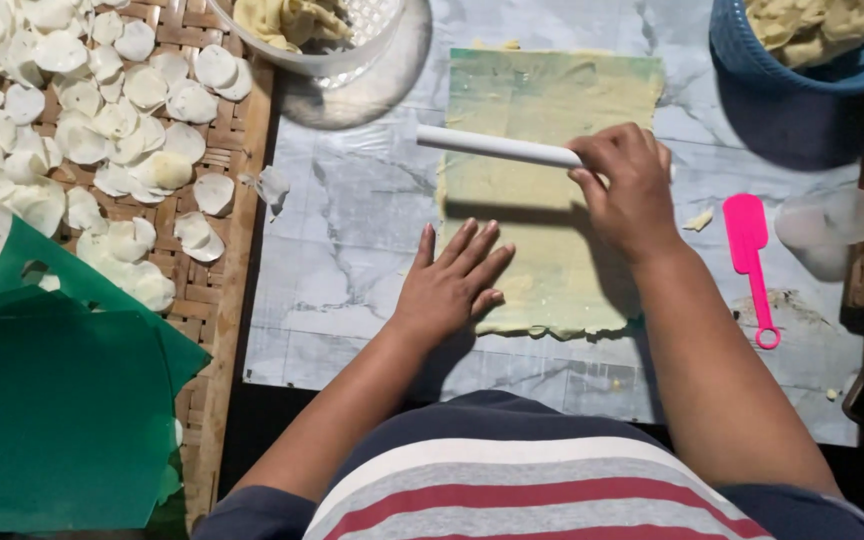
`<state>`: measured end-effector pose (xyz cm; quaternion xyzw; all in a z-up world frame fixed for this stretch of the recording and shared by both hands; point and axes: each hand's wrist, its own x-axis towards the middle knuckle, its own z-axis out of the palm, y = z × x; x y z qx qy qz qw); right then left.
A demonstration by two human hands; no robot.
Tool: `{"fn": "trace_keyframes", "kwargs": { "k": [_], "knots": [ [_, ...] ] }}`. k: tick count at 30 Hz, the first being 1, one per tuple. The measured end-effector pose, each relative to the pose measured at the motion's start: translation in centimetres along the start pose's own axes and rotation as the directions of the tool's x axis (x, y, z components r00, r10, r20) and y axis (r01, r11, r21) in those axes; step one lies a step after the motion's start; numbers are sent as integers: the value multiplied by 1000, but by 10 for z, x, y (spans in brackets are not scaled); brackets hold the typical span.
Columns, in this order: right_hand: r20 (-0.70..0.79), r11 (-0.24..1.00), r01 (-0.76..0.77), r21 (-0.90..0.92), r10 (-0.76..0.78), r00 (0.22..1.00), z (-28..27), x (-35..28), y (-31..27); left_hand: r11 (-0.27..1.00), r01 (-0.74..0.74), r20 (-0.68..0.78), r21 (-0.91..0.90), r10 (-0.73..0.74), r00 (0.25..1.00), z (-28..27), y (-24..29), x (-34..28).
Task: Rolling out dough into a thin sheet on a mat using a rolling pin
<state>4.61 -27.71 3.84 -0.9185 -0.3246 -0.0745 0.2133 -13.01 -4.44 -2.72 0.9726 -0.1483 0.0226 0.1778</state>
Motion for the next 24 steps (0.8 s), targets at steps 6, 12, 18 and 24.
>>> {"fn": "trace_keyframes", "kwargs": {
  "k": [6, 12, 18, 24],
  "knots": [
    [77, 997, -44, -68, 49, 996, -25, -112, 23, 995, -66, -590, -77, 7, 807, -30, 7, 2],
    [140, 961, -213, -174, 238, 961, -5, -129, -13, 982, 178, 29, -65, -177, 984, -5, 36, 57],
    [12, 941, -243, -234, 253, 967, -6, -201, -56, 990, 100, -119, 103, -87, 989, 16, 63, -3],
    [145, 923, -332, -194, 362, 921, 6, -147, -18, 976, 216, 108, 5, -215, 971, 13, 46, 48]
  ]
}}
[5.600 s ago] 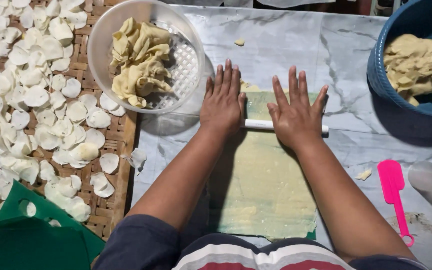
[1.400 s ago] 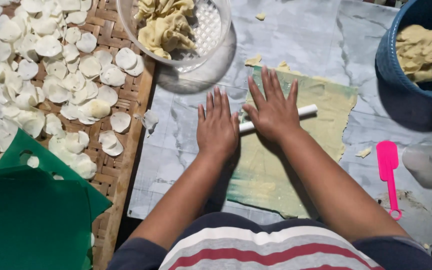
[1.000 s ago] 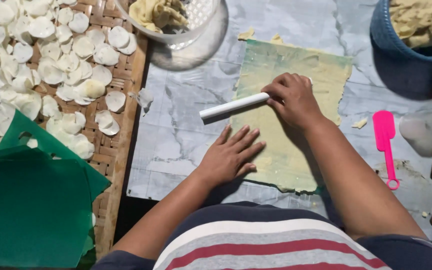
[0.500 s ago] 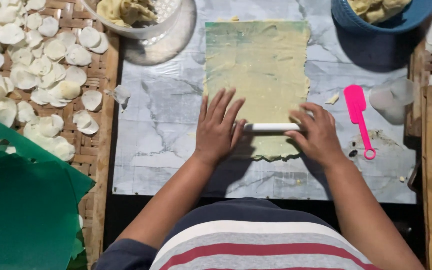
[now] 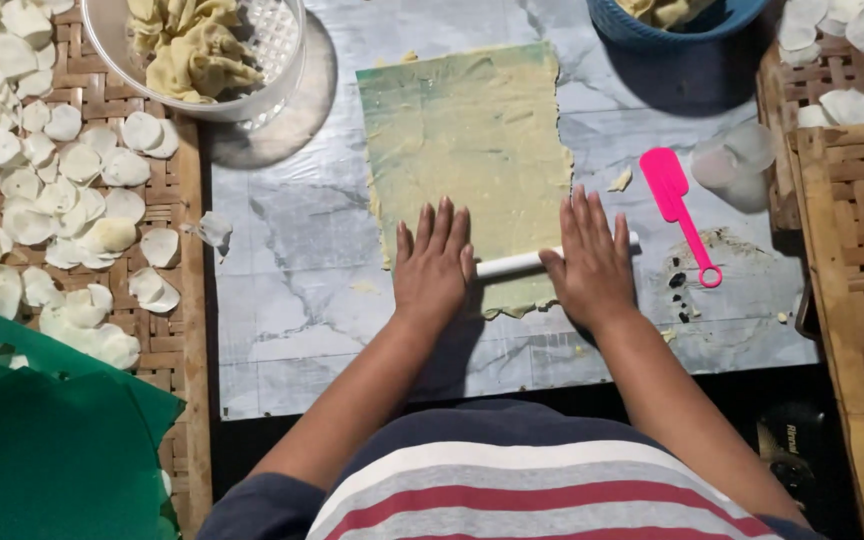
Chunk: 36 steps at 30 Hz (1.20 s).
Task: Rolling out dough into a thin sheet on a mat using a rolling pin
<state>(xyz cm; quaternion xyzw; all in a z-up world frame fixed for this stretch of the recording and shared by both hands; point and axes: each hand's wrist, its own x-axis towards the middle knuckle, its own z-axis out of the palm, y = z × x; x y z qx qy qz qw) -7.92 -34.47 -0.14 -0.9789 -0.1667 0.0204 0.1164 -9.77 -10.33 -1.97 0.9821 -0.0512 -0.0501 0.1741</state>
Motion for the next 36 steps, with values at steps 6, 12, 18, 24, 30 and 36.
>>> {"fn": "trace_keyframes", "kwargs": {
  "k": [6, 12, 18, 24, 30, 36],
  "knots": [
    [32, 998, 8, 56, -10, 999, -16, -61, -11, 956, -288, -137, 60, 294, 946, 9, -7, -45],
    [-169, 997, 75, 6, -73, 983, 4, -94, 46, 919, -394, -158, 28, 393, 906, 14, 1, -59],
    [-273, 987, 158, -38, -163, 948, -12, -79, 41, 864, -502, -378, 35, 477, 794, -18, 10, -42],
    [-269, 1000, -9, -2, 8, 963, 11, -43, 19, 912, -411, -187, 11, 406, 895, 28, 10, 30],
    [-197, 977, -187, -103, 164, 967, 1, -13, 0, 937, -337, -37, 93, 342, 939, 4, 37, 44],
    [-460, 962, -224, -154, 131, 878, 8, 36, 36, 937, -343, 51, 60, 340, 939, 10, 51, 113]
  ]
}}
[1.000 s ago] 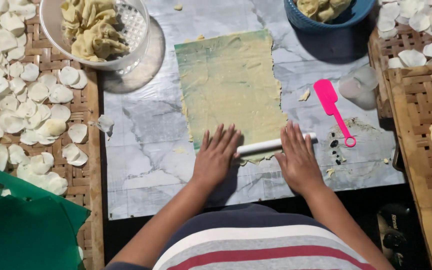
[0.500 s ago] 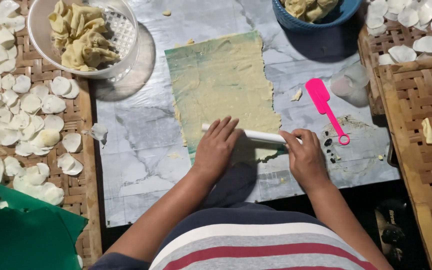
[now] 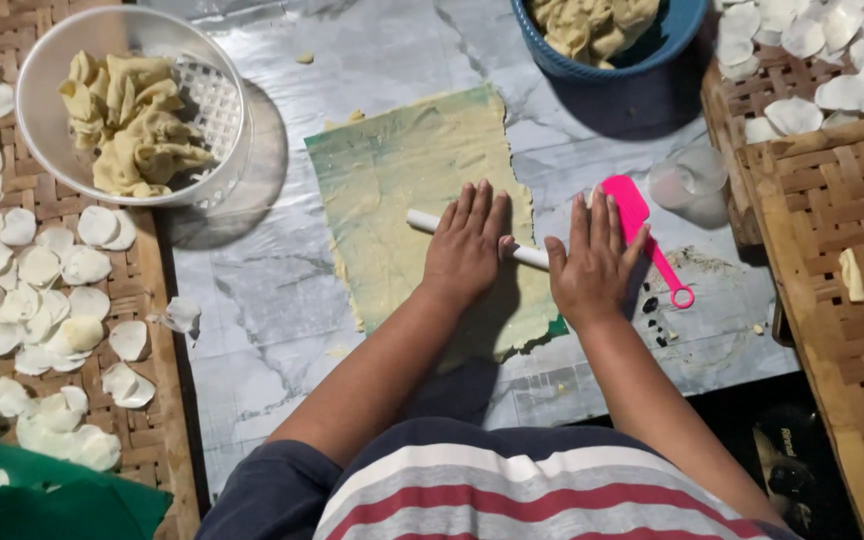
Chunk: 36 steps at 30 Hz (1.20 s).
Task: Rolling out dough into a thin sheet on a mat using a rolling pin
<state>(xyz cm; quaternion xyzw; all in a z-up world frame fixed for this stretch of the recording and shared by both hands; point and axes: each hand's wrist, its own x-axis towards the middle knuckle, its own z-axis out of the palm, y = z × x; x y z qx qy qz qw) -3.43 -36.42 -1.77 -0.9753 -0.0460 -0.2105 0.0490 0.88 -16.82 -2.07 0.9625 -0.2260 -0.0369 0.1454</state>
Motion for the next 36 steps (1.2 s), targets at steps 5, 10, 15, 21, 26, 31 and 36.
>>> {"fn": "trace_keyframes", "kwargs": {
  "k": [5, 10, 15, 21, 26, 31, 36],
  "knots": [
    [-25, 998, 67, 9, -67, 997, -6, -23, 0, 991, -65, -218, -119, 37, 975, -11, -22, -14],
    [107, 994, 106, 39, -109, 988, -1, -25, -2, 989, -121, -437, -80, 74, 897, 3, -41, -24],
    [180, 996, 27, 85, -42, 983, -13, -5, -24, 996, -90, -194, 12, 90, 977, 11, -39, 11],
    [344, 992, -126, 30, 108, 933, 20, 36, -4, 995, 97, 21, -11, -96, 995, -27, -25, 72],
    [430, 970, -226, 88, 168, 887, -4, 71, -8, 995, 95, -39, -12, -95, 995, -30, -26, 96],
    [186, 988, -64, 141, 37, 982, -6, 24, -21, 997, 12, -315, -79, -36, 948, -13, -33, 50],
    [200, 997, 22, 76, -37, 979, -1, 25, -30, 1000, -2, -232, -17, -2, 973, 6, -31, 56]
  ]
}}
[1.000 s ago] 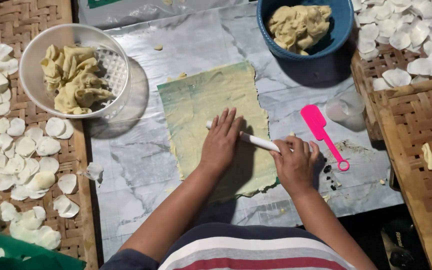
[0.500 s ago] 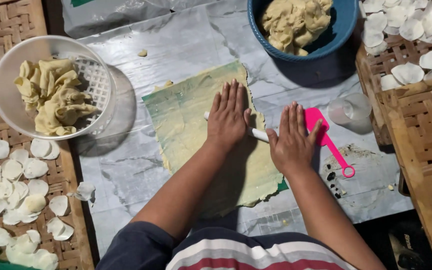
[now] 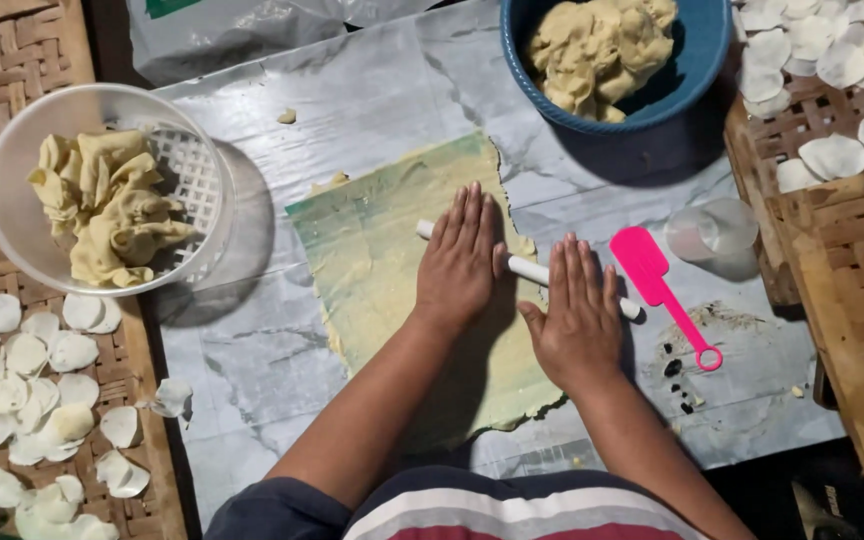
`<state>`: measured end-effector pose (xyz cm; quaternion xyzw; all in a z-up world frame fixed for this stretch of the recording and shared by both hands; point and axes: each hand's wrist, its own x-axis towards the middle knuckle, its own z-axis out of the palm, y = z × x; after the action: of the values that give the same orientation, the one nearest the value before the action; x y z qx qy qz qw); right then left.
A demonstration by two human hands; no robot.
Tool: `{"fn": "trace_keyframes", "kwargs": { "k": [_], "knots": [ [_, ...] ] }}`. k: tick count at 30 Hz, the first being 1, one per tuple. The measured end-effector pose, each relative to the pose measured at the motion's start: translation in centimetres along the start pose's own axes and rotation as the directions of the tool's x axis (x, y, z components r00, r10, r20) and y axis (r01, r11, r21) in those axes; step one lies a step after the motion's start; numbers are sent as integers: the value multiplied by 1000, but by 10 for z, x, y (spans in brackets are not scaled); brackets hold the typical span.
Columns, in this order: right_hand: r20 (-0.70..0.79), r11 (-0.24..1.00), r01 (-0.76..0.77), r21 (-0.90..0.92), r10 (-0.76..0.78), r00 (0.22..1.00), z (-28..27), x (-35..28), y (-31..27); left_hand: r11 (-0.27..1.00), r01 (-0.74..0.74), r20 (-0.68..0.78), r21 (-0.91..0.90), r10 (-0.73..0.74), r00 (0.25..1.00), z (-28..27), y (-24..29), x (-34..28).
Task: Rolling out dough into a thin sheet on a mat using a rolling pin
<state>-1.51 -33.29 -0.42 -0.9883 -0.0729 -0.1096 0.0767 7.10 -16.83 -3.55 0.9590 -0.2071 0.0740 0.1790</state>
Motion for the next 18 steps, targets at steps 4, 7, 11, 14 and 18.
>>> {"fn": "trace_keyframes", "kwargs": {
  "k": [4, 7, 11, 14, 18],
  "knots": [
    [35, 1000, -20, -2, 20, 999, 11, 22, 22, 996, 75, 17, 38, -76, 997, 18, 6, 37],
    [208, 987, -161, 27, 152, 966, 17, 45, 32, 985, 174, 112, 7, -174, 978, 21, 10, 66],
    [242, 965, -259, 36, 243, 939, 16, 51, 35, 985, 173, 90, 19, -174, 981, 7, 12, 63],
    [132, 967, -219, 134, 201, 971, 6, 48, 39, 993, 119, 50, -24, -118, 992, -26, 18, 25],
    [-76, 995, 50, 88, -43, 996, 10, 21, 39, 960, 244, 206, 135, -268, 941, -67, 29, -67]
  ]
}}
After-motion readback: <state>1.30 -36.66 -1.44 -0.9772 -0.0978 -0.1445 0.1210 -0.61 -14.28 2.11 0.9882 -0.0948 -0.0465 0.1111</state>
